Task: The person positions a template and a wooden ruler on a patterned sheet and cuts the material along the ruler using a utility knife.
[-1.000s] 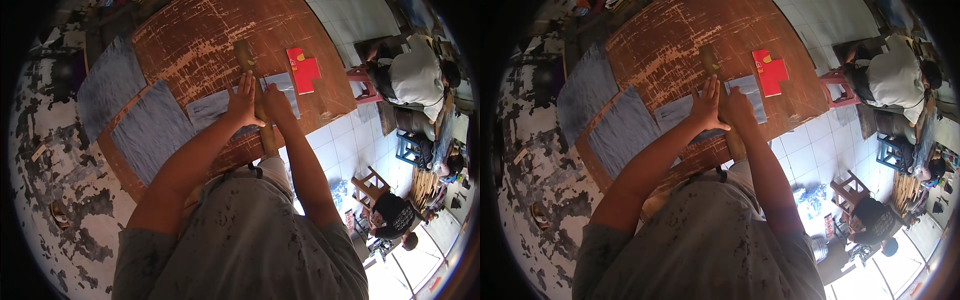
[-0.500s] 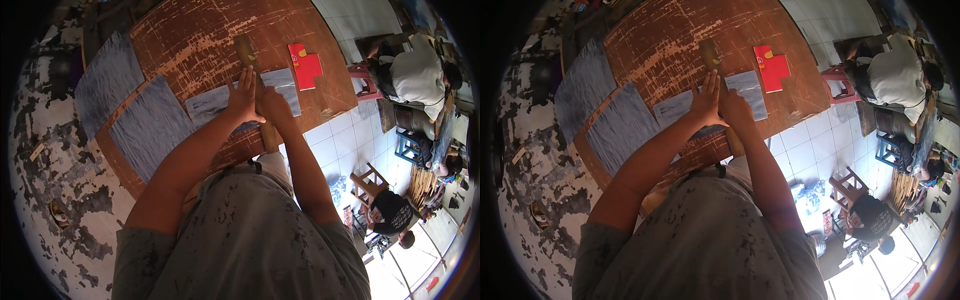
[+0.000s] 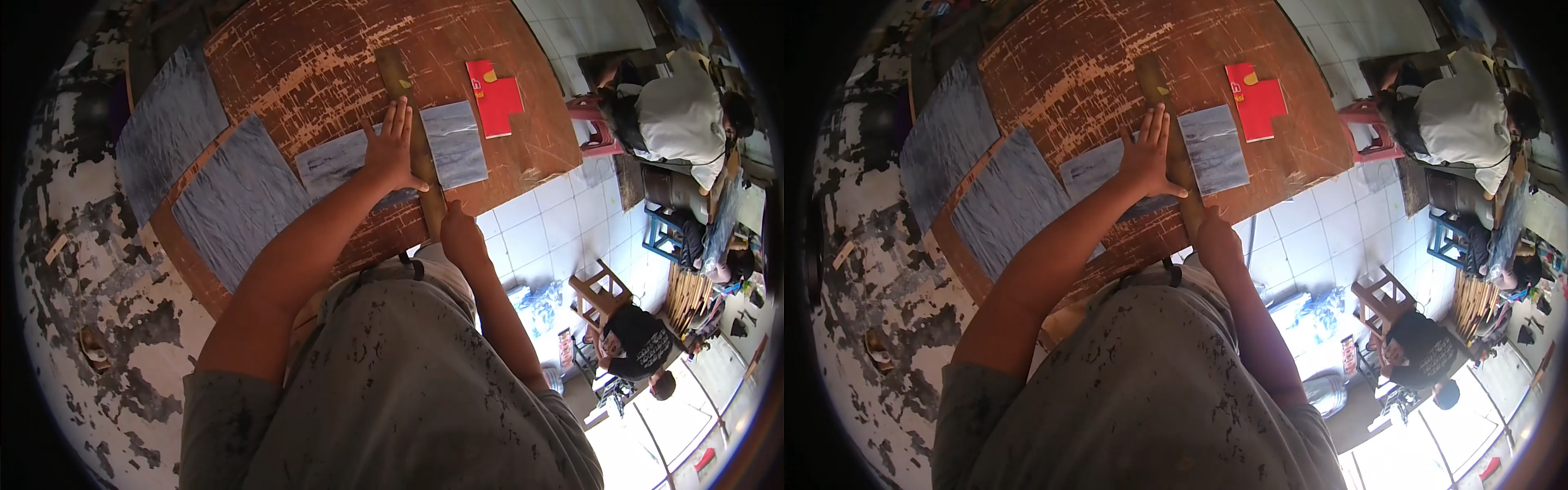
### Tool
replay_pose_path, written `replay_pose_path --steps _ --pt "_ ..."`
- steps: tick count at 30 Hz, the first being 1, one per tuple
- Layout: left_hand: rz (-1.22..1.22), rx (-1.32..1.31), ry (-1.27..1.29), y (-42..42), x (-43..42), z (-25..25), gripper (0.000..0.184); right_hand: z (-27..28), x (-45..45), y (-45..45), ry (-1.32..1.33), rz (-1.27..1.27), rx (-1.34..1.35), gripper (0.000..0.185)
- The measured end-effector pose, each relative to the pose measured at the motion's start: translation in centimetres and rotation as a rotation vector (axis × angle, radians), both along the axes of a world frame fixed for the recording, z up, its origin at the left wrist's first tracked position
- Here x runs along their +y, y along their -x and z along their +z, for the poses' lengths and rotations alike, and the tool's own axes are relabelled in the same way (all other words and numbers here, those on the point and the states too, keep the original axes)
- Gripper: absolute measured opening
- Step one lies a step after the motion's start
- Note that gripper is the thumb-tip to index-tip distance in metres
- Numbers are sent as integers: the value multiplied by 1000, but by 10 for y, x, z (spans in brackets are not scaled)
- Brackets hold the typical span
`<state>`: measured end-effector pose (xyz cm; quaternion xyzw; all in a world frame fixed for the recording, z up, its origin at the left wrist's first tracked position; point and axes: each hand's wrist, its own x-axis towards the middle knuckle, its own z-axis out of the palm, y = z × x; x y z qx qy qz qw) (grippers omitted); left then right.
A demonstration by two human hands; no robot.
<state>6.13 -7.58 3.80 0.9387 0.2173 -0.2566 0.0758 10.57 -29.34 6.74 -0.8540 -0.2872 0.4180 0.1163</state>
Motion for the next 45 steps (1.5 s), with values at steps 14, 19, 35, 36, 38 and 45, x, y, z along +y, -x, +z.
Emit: replay_pose_path --steps 14,19,35,36,38,45 --pt "6 -17 6 0 0 2 169 -1 36 -40 -55 6 -65 31" --pt "9 -33 3 2 1 -1 168 -22 118 -66 -233 -23 -122 31" --pt "8 -5 14 -1 1 3 168 -17 95 -51 -128 472 -249 39" --pt "6 -7 17 -1 0 5 168 -8 82 -44 -133 344 -196 35" --pt "18 10 17 -2 0 8 170 -4 59 -31 -138 216 -144 32" --pt "7 -8 -9 1 -1 0 171 -8 -9 -2 31 26 9 28"
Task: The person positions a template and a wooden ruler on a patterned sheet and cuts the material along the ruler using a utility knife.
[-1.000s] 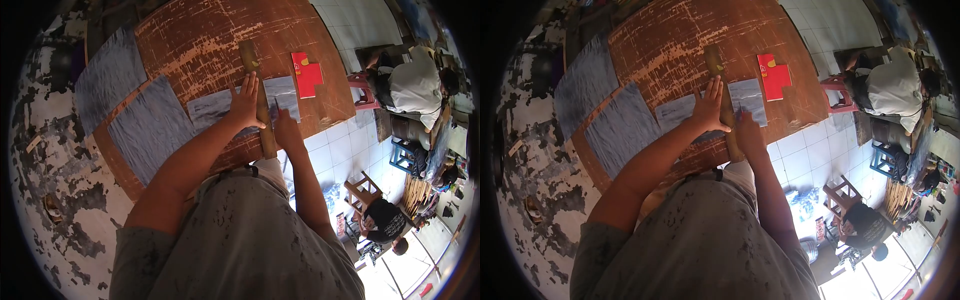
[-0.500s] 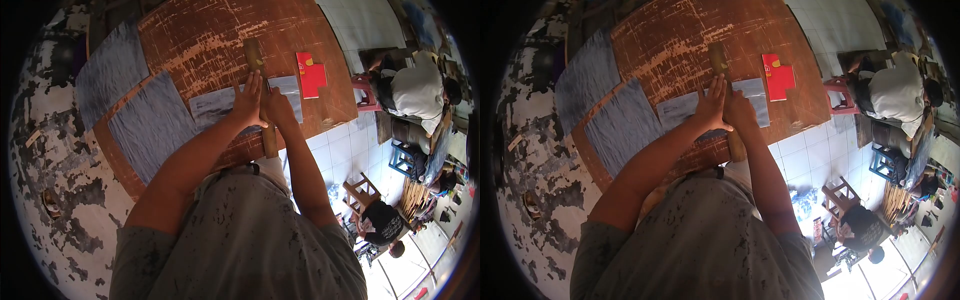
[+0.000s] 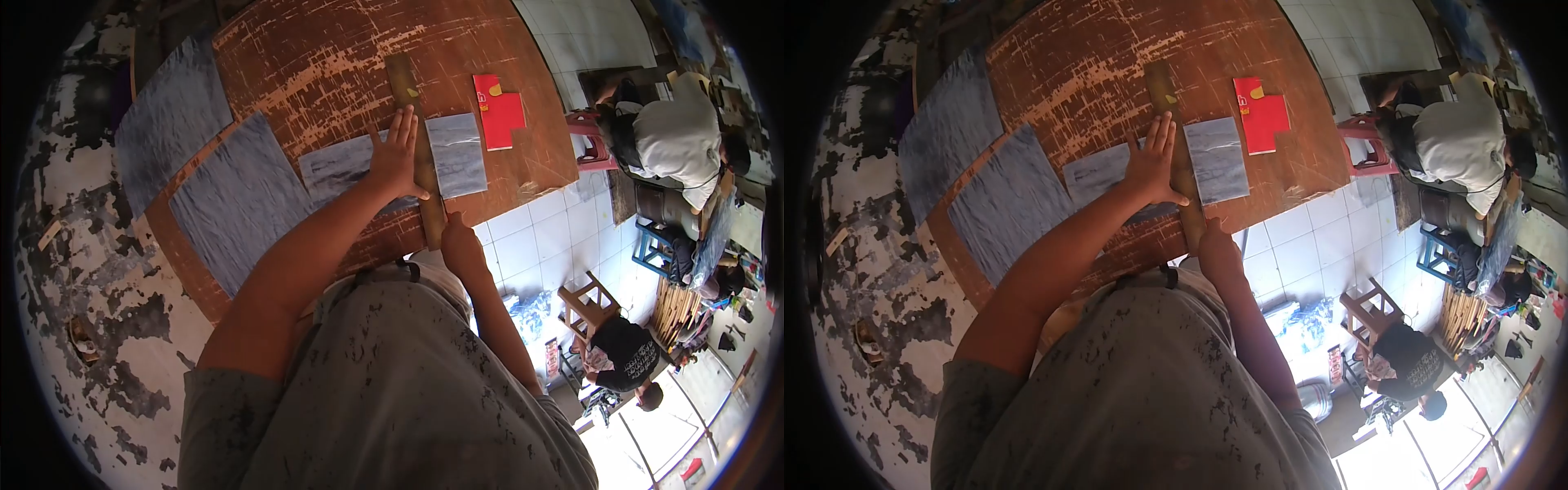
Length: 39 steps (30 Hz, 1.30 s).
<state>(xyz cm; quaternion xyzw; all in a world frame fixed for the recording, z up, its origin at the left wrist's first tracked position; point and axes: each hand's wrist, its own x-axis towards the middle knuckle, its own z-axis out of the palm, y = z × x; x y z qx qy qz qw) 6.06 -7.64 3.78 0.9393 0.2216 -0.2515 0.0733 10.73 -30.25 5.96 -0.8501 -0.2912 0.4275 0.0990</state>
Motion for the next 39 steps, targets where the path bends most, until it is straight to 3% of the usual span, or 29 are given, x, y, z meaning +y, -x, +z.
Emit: replay_pose_path --steps 8,13,22,25,30,33,34,36,39 --pt "-1 7 20 1 2 3 168 9 -2 -23 91 72 25 33" --pt "1 12 19 -1 1 5 167 -3 79 -53 -257 -54 -120 32" --pt "16 -53 52 1 3 -3 168 -9 150 -61 -136 -4 -97 41" --pt "16 -82 39 3 3 -5 168 0 150 -61 -99 56 -113 42" --pt "-1 -75 17 2 3 0 168 4 113 -52 -135 403 -195 40" --pt "-4 -58 8 2 0 0 167 -42 65 -37 -168 256 -152 32" --pt "-3 -33 10 2 0 1 168 -30 58 -30 -163 255 -147 32" --pt "1 -8 11 1 1 3 168 -4 46 -18 -21 13 -34 25" --pt "7 -1 27 0 3 3 169 3 8 -1 29 -28 25 28"
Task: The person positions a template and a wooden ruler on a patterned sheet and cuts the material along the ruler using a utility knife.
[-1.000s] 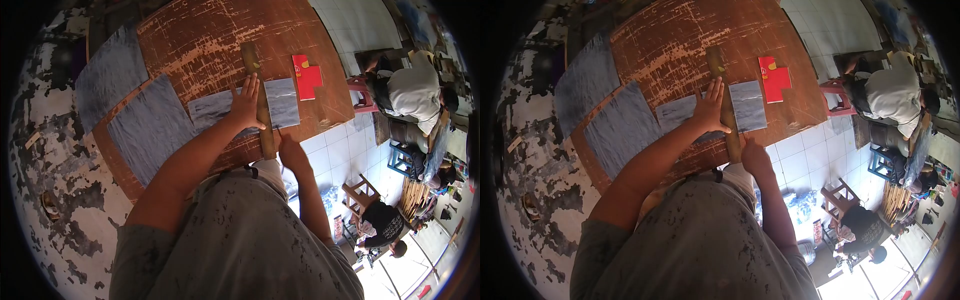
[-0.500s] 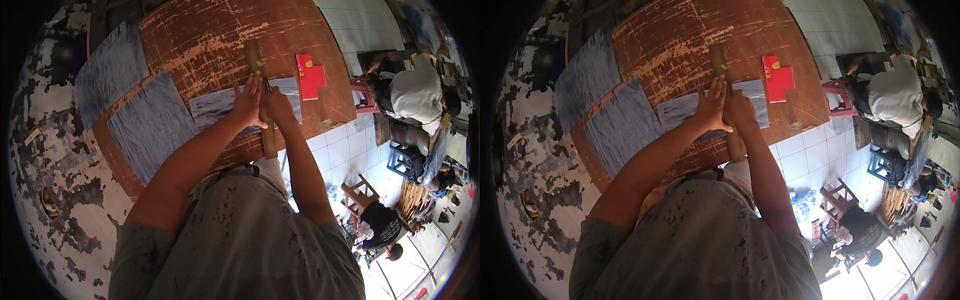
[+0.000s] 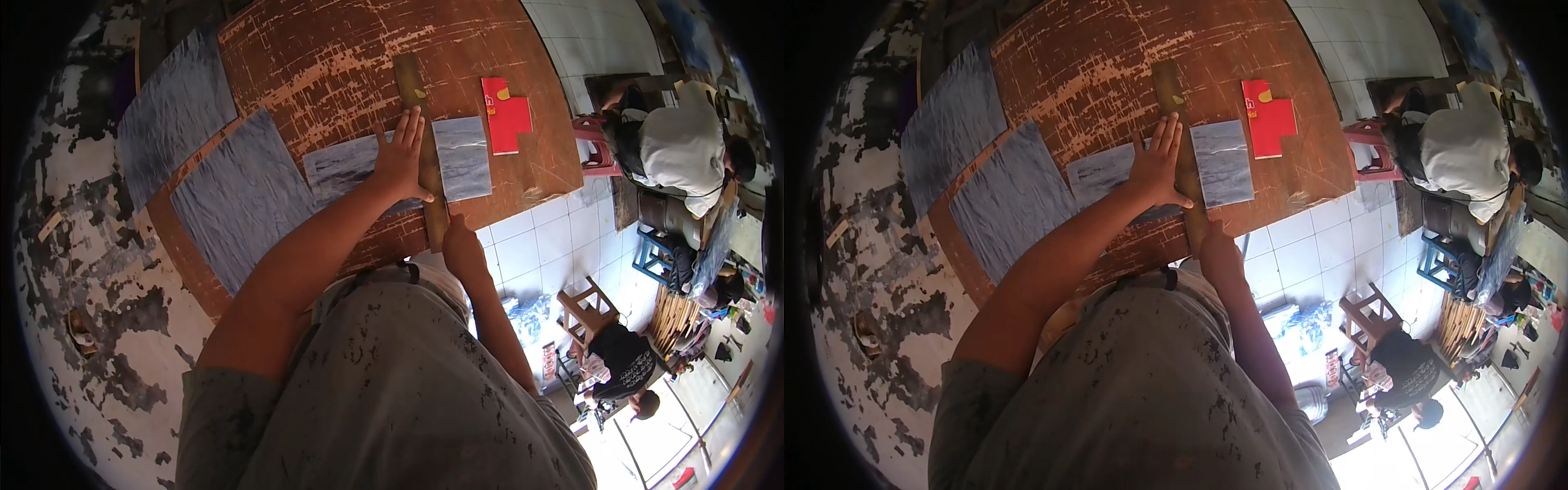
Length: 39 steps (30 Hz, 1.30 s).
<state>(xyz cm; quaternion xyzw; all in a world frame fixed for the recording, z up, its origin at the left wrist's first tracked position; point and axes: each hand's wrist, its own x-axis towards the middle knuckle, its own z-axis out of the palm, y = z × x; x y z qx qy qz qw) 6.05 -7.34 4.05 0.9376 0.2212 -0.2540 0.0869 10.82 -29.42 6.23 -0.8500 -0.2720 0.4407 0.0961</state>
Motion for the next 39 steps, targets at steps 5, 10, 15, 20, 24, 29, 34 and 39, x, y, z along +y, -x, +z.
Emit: replay_pose_path --steps 5,10,15,20,24,29,34,39 --pt "-8 8 -18 0 0 1 166 -3 -18 5 37 23 0 26" --pt "-17 8 -24 1 -2 0 166 17 9 -34 -33 103 -36 29" --pt "9 -31 1 2 -2 -3 168 -16 101 -64 -244 -27 -157 31" --pt "9 -61 5 2 -1 -5 169 -3 134 -61 -265 186 -201 34" --pt "18 -87 32 3 0 -6 168 -6 137 -60 -200 229 -166 38" --pt "-1 -40 -5 2 -1 -3 166 -10 107 -51 -235 317 -181 36" --pt "9 -7 12 0 -1 2 168 -10 50 -25 -206 100 -97 30" --pt "1 7 -5 1 -1 1 169 -4 -6 0 -21 42 -7 29"
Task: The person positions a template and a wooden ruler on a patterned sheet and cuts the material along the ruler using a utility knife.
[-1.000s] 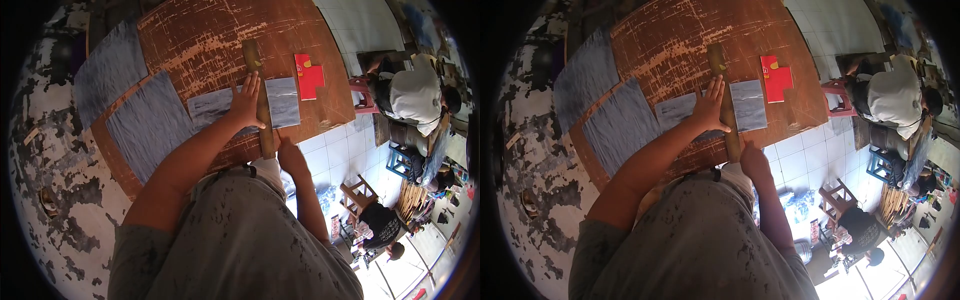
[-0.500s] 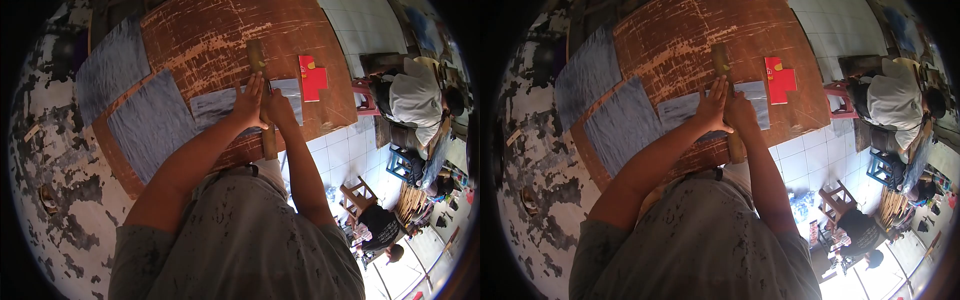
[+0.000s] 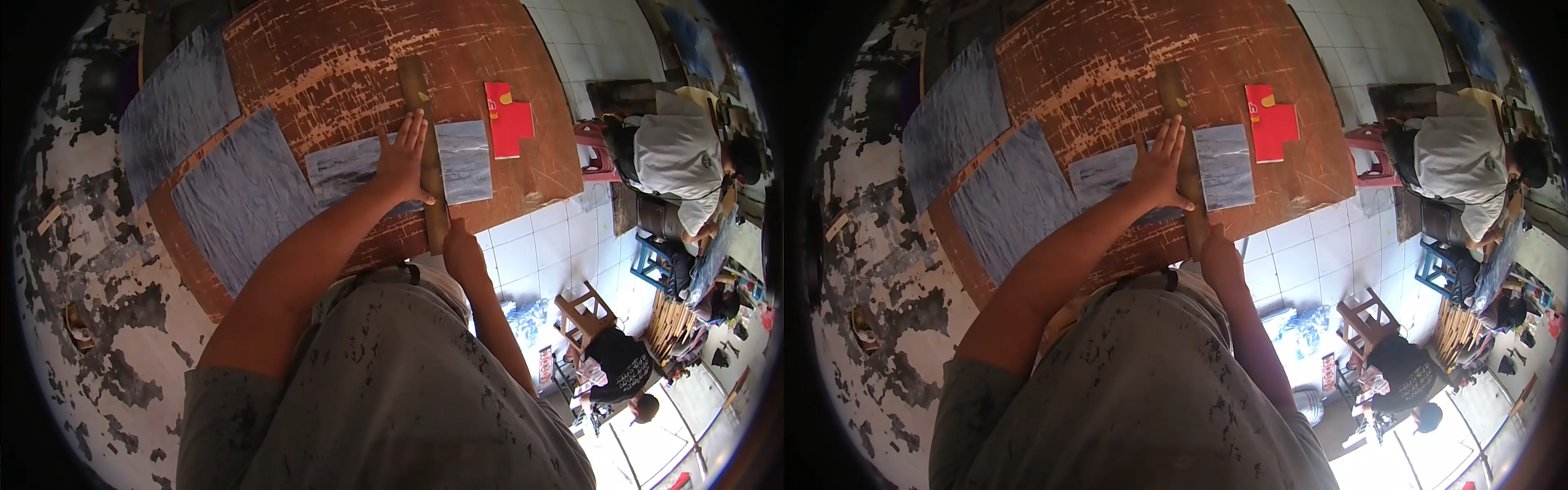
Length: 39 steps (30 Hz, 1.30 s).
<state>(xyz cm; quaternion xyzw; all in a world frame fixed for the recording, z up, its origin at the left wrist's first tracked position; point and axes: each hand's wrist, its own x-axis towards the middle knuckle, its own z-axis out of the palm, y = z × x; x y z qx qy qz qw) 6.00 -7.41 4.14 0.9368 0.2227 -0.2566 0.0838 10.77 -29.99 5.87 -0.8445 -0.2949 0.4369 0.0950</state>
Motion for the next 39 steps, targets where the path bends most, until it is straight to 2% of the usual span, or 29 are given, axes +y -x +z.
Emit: replay_pose_path --steps 4,8,9,10,13,16,20,25,27,28,29,31,35,37,39 --pt "9 -2 10 -1 1 1 169 -4 -18 3 64 8 14 25" --pt "-5 -10 -2 0 0 0 168 11 -10 -23 95 126 40 33" --pt "-5 -11 -3 1 1 -1 168 18 4 -34 68 125 18 34" --pt "-5 -5 -2 0 1 -2 168 17 17 -40 -158 57 -66 29" --pt "-2 -6 5 -1 -1 -3 169 6 74 -59 -308 8 -134 30" --pt "-3 -13 7 0 0 -2 169 -19 122 -68 -248 -46 -143 33" --pt "-12 11 5 -2 1 1 168 -16 141 -64 -231 -45 -118 37" --pt "-11 -51 2 2 2 -9 168 14 144 -59 -187 140 -151 41" --pt "-18 -60 1 3 -2 -8 168 0 139 -56 -182 191 -176 43" --pt "-12 -48 2 2 -1 -7 168 -7 137 -56 -187 245 -207 50" --pt "-8 -35 2 1 0 -5 168 -13 130 -55 -187 244 -205 50" --pt "-9 -26 -4 0 1 -4 168 -16 108 -53 -200 418 -225 44" --pt "4 -27 1 0 0 -4 167 -28 55 -29 -288 229 -166 37" --pt "10 -27 14 1 1 -4 168 -9 38 -18 -101 -28 -5 27" --pt "11 -28 32 1 1 -3 168 -7 9 -4 -67 -12 -2 27"
